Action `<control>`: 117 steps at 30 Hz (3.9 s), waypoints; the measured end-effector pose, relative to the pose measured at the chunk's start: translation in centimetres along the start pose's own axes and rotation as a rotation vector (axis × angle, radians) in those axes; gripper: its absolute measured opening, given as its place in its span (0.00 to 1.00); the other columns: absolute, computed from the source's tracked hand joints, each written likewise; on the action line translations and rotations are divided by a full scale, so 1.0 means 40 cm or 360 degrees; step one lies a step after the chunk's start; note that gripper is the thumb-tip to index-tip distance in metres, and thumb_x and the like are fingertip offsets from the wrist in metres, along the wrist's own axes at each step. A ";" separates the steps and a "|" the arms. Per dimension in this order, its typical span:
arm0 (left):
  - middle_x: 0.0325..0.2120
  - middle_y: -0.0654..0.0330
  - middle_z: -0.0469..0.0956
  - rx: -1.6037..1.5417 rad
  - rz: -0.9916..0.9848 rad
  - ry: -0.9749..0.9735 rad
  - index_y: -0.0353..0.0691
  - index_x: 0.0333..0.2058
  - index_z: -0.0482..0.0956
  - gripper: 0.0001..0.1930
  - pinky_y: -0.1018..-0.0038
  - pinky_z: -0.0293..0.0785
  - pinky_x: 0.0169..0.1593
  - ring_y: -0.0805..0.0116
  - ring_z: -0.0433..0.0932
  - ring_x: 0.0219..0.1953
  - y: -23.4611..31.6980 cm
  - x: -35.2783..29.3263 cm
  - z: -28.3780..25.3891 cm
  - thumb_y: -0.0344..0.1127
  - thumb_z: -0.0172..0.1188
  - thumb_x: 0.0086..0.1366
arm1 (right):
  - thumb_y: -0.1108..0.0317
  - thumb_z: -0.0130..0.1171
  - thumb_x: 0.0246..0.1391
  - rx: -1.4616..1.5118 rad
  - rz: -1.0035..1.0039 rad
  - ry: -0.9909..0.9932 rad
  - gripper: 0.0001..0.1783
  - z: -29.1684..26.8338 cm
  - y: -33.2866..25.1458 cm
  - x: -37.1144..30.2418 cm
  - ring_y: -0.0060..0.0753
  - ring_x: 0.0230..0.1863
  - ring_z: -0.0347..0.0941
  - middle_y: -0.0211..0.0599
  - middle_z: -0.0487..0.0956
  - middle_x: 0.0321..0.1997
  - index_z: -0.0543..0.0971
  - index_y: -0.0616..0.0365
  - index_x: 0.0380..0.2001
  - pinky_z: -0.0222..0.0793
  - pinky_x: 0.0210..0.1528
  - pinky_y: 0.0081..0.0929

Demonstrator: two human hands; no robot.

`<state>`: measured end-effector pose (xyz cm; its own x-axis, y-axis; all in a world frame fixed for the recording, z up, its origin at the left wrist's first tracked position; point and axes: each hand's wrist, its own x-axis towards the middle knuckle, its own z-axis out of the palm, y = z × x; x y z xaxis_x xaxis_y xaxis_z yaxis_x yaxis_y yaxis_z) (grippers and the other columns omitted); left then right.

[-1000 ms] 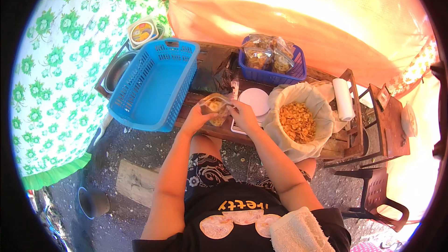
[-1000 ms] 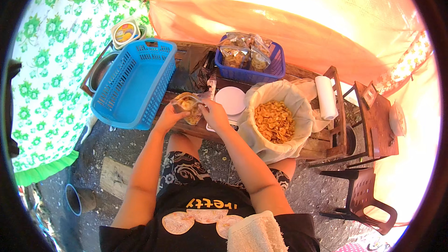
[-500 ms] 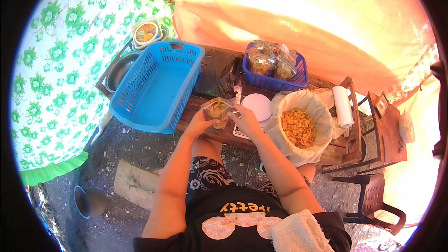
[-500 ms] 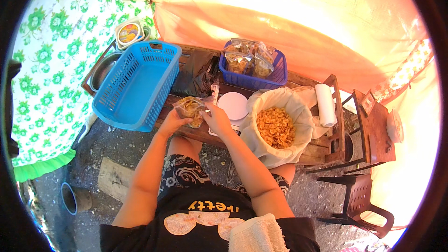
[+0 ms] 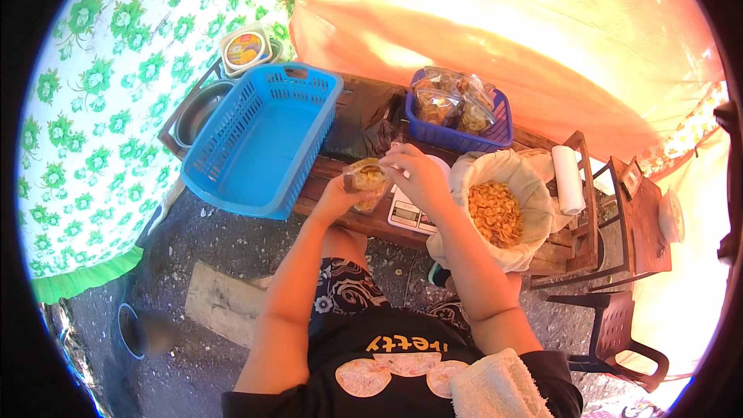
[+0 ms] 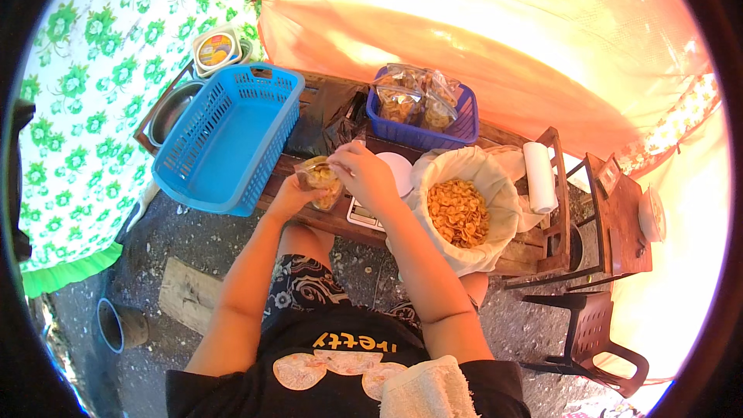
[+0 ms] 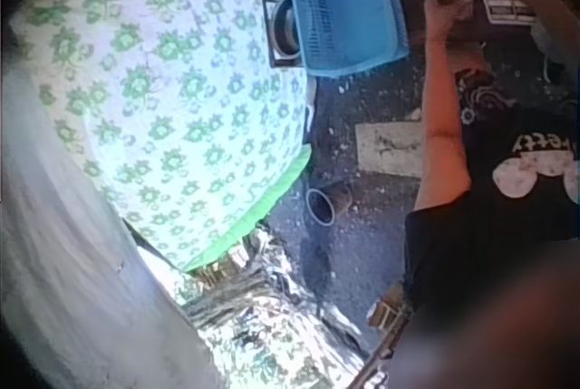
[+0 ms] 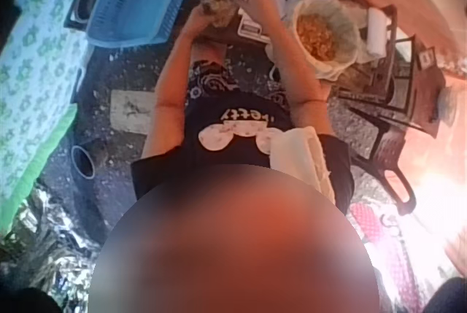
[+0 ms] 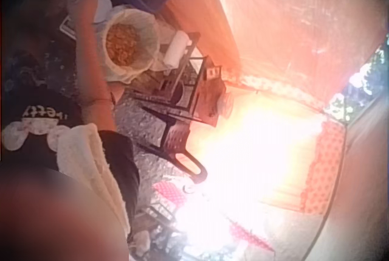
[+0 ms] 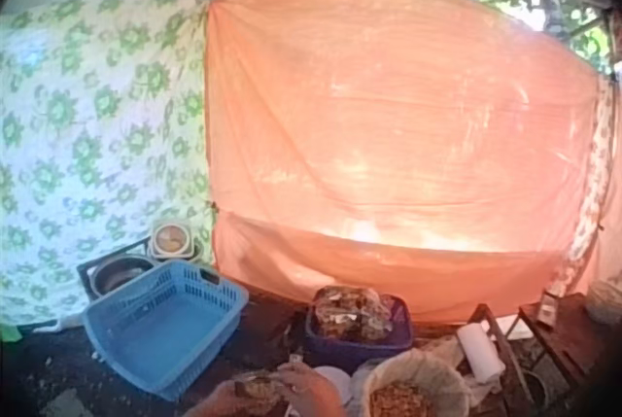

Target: The person scoops a dry snack from a large sack into small plastic bags placed on a digital scale, then moves the filled bags into a blue basket. The process repeats with multiple bags.

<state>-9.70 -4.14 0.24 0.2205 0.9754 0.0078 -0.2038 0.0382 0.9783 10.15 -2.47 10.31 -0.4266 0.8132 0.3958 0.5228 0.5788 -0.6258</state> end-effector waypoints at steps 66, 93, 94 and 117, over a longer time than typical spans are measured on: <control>0.55 0.59 0.69 0.0123 0.0238 -0.0435 0.38 0.59 0.63 0.40 0.66 0.57 0.63 0.66 0.65 0.58 -0.021 0.281 0.253 0.34 0.73 0.48 | 0.76 0.55 0.54 -0.0481 0.0955 0.0777 0.12 -0.289 0.240 -0.532 0.32 0.34 0.71 0.38 0.72 0.38 0.78 0.58 0.42 0.68 0.38 0.25; 0.45 0.58 0.77 0.0102 0.0195 0.0065 0.32 0.52 0.69 0.28 0.72 0.74 0.51 0.71 0.76 0.46 0.087 0.058 0.050 0.25 0.69 0.52 | 0.65 0.62 0.51 0.0110 -0.0083 0.0071 0.16 -0.020 -0.001 0.021 0.36 0.32 0.75 0.36 0.70 0.55 0.76 0.51 0.44 0.71 0.37 0.30; 0.45 0.58 0.77 0.0088 0.0195 0.0074 0.32 0.52 0.69 0.28 0.72 0.74 0.51 0.71 0.76 0.46 0.081 0.033 0.031 0.25 0.69 0.52 | 0.65 0.62 0.51 0.0158 -0.0081 0.0045 0.16 0.009 -0.001 0.019 0.36 0.32 0.75 0.36 0.70 0.54 0.76 0.51 0.44 0.71 0.37 0.30; 0.41 0.59 0.79 0.0414 0.0017 0.0228 0.32 0.49 0.74 0.23 0.76 0.73 0.47 0.75 0.76 0.42 0.130 -0.010 -0.024 0.26 0.67 0.54 | 0.64 0.62 0.52 0.0535 0.0375 -0.0167 0.18 0.082 0.058 0.016 0.22 0.34 0.75 0.37 0.82 0.33 0.80 0.59 0.45 0.69 0.39 0.22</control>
<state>-11.77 -4.13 5.13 0.0790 0.9968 0.0070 0.0500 -0.0110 0.9987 8.70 -0.81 6.91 -0.4062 0.9004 0.1556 0.3528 0.3116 -0.8823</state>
